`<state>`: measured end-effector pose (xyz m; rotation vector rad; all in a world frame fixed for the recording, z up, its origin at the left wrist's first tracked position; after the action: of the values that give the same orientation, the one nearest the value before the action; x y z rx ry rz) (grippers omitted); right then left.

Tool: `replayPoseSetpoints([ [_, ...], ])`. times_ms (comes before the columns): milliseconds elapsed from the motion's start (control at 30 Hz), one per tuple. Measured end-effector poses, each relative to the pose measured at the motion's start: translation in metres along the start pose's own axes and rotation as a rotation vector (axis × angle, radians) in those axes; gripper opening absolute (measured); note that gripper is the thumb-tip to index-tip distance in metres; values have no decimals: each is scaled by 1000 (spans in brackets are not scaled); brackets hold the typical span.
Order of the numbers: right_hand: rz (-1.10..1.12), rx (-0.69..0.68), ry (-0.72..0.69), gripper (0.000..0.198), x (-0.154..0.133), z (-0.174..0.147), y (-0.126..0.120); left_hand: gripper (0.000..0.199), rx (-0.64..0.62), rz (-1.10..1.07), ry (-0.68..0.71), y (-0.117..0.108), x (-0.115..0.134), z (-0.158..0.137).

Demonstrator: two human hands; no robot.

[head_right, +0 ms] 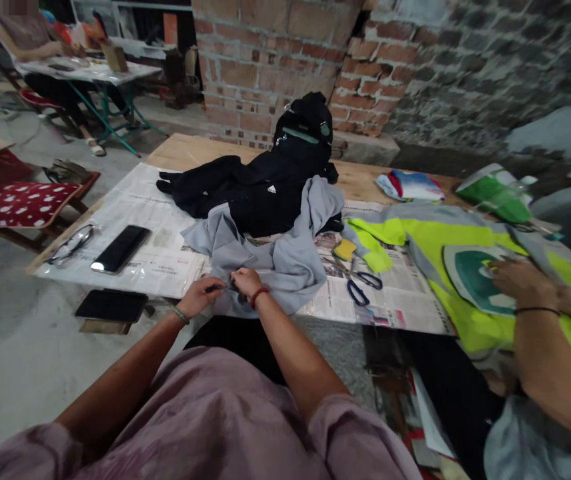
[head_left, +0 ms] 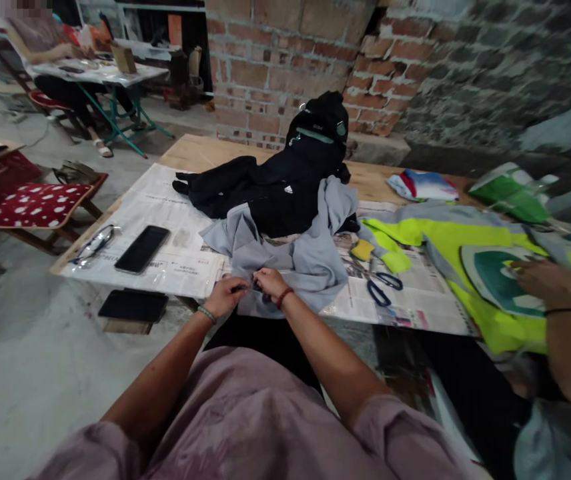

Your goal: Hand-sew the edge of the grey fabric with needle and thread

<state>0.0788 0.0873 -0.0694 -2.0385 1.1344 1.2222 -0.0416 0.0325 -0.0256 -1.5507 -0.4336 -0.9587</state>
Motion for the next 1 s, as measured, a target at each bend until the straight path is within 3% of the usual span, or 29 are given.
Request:
replayPoseSetpoints([
  [300, 127, -26, -54, 11, 2, -8, -4, 15, 4, -45, 6, 5, 13, 16],
  [500, 223, -30, -67, 13, 3, -10, -8, 15, 2, -105, -22, 14, 5, 18],
  [800, 177, 33, -70, 14, 6, -10, -9, 14, 55, -200, -39, 18, -4, 12],
  [1000, 160, -21, -78, 14, 7, -7, -6, 17, 77, -233, -5, 25, -11, 12],
])
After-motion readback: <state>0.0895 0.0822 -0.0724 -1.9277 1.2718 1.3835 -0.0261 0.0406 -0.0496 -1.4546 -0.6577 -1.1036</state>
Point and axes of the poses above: each hand's wrist, its own z-axis towards the middle knuckle, its own y-axis out of the palm, x = y × z, the point moved 8 cm from there along z, towards the middle knuckle, and after that the axes turned 15 degrees about -x, right-handed, at the moved point
